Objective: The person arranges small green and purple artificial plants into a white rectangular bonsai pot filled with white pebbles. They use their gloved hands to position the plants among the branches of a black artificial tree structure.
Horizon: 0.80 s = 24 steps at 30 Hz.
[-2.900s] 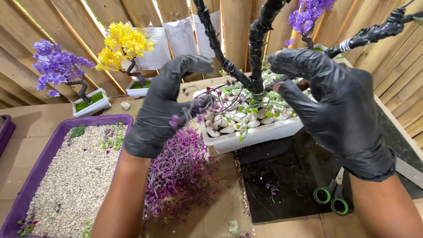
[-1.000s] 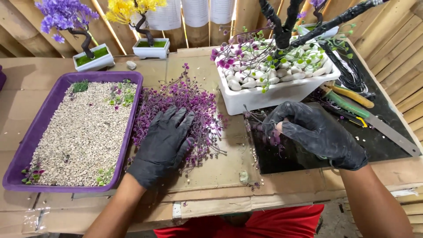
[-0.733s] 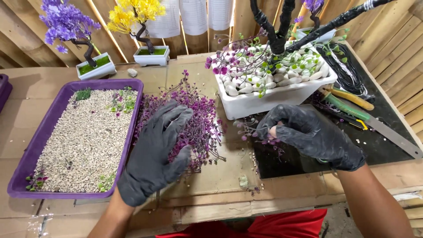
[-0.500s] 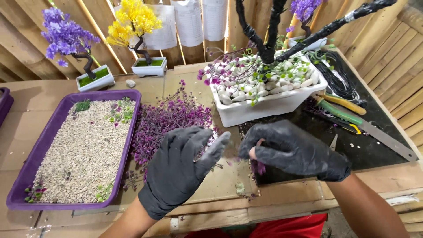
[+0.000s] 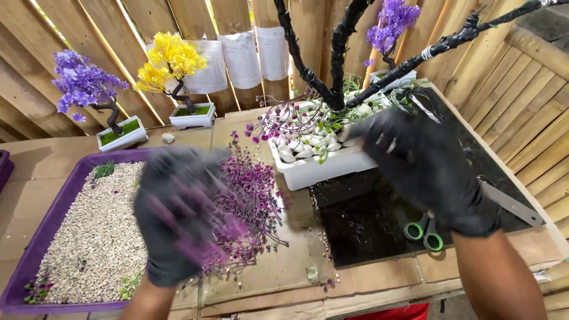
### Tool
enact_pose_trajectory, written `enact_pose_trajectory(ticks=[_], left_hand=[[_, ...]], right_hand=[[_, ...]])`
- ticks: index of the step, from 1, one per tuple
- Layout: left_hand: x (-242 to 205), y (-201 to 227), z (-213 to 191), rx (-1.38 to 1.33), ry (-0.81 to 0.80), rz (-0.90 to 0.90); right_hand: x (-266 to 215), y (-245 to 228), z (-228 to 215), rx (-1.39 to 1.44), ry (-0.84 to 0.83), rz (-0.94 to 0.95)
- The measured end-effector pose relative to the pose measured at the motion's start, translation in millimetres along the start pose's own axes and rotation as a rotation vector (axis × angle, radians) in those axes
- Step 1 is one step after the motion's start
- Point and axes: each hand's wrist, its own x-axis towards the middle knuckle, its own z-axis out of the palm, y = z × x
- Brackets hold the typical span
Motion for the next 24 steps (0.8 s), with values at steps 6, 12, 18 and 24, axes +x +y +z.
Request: enact_pose_trajectory(ticks=[6, 12, 18, 24], left_hand=[[70, 28, 62, 1.145, 0.377, 0.749], [118, 20, 44, 1.119, 0.188, 0.680], [175, 12, 7, 0.678, -0.197, 0.184], [201, -1, -19, 0.373, -0.399, 0.004]], right_hand=[[49, 8, -8, -0.320, 0.149, -0.343], [56, 21, 5, -0.352, 0.124, -0.247], [69, 18, 15, -0.321, 0.053, -0.182], [83, 19, 20, -0.430, -0.019, -0.267]])
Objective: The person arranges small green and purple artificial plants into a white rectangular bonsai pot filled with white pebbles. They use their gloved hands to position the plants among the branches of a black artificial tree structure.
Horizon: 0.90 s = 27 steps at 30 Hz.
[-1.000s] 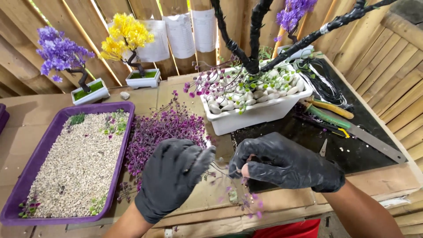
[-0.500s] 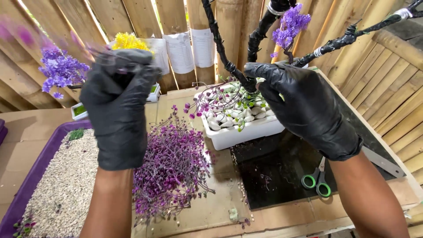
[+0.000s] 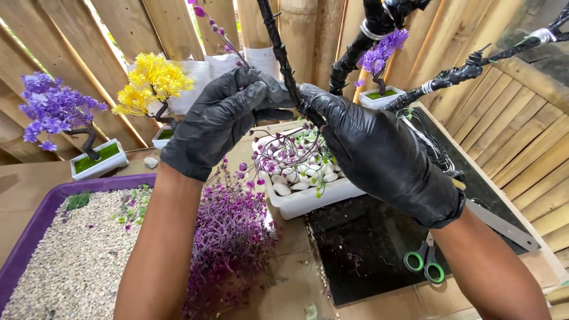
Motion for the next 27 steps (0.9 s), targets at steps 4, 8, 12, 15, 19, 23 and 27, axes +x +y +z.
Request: enact_pose_trajectory(ticks=[4, 8, 12, 15, 19, 23, 27], left_hand=[[-3, -4, -2, 0.012, 0.021, 0.013], [-6, -4, 1, 0.100, 0.058, 0.017], [-6, -2, 6, 0.211, 0.038, 0.001], [-6, -3, 6, 0.275, 0.041, 0.027], [-2, -6, 10, 0.370, 0.123, -0.007], [2, -13, 10, 0.434, 0.234, -0.001], [2, -25, 8, 0.332, 0.320, 0.062]], right_hand=[[-3, -1, 5, 0.045, 0.066, 0.051], [-6, -4, 3, 0.138, 0.061, 0.073], [-16, -4, 1, 0.016, 0.075, 0.051], [-22, -5, -2, 0.003, 0.067, 0.096], [-28, -5, -5, 0.001, 0.047, 0.144], [-29, -2, -6, 0.045, 0.097, 0.122], [-27, 0, -6, 0.126, 0.121, 0.111]])
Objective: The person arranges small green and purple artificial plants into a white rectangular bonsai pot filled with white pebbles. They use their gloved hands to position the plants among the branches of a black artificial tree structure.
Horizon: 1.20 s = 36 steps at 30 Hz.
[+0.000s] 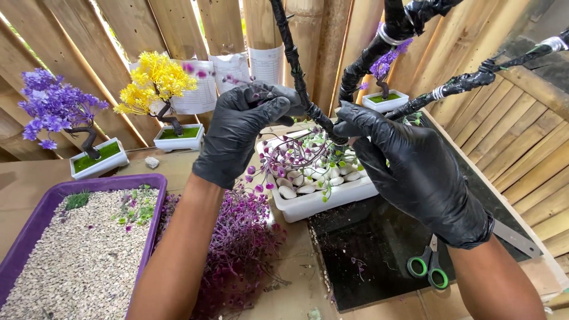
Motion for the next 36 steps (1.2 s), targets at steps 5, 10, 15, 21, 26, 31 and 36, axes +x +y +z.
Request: enact_pose_trajectory(ticks=[5, 10, 15, 21, 26, 31, 36], left_hand=[[-2, -6, 6, -0.020, 0.077, 0.035], [-5, -4, 8, -0.032, 0.051, 0.062], [3, -26, -2, -0.029, 0.087, 0.086], [5, -13, 8, -0.001, -0.019, 0.071], [9, -4, 15, -0.012, -0.126, -0.016], [12, 2, 21, -0.024, -0.083, -0.079], [13, -2, 22, 0.036, -0.081, -0.103]], right_hand=[[1, 1, 2, 0.021, -0.015, 0.019], [-1, 7, 5, 0.006, -0.001, -0.012], [-2, 9, 7, 0.016, 0.004, -0.011], [0, 13, 5, 0.003, 0.002, -0.044], [4, 17, 6, 0.062, 0.005, -0.066], [2, 20, 7, 0.053, 0.011, -0.068], [2, 22, 6, 0.071, 0.029, -0.076]])
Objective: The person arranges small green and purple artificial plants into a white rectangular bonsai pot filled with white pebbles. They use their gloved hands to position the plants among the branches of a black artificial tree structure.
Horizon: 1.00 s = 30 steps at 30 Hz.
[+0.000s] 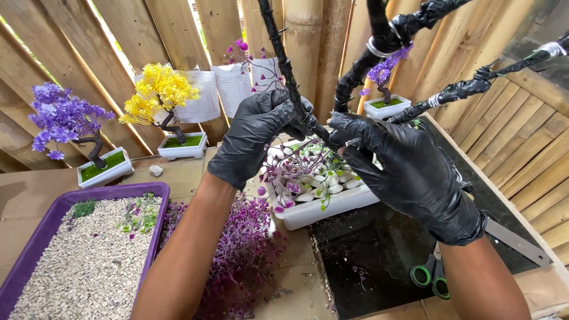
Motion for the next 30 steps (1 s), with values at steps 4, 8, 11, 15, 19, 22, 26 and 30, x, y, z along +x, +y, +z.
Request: enact_pose_trajectory(ticks=[4, 8, 11, 15, 19, 22, 26, 30], left_hand=[[1, 2, 3, -0.012, 0.015, 0.012], [4, -8, -9, -0.091, -0.014, 0.032], [1, -4, -1, -0.016, 0.036, -0.018], [3, -9, -3, -0.053, 0.016, -0.003], [4, -10, -4, -0.090, -0.009, 0.006], [2, -5, -2, -0.082, -0.003, 0.009], [3, -9, -8, -0.070, -0.055, 0.021], [3, -8, -6, -0.024, 0.010, 0.003]], right_hand=[[-4, 4, 2, 0.017, 0.005, 0.005], [-5, 6, 2, 0.049, 0.002, 0.040], [-7, 10, 4, -0.029, 0.003, 0.036], [-7, 8, 2, 0.042, 0.003, 0.028], [-10, 11, 4, -0.018, 0.005, 0.042], [-10, 11, 4, -0.038, 0.006, 0.026], [-10, 9, 3, 0.001, 0.003, 0.046], [-10, 9, 3, 0.021, -0.002, 0.082]])
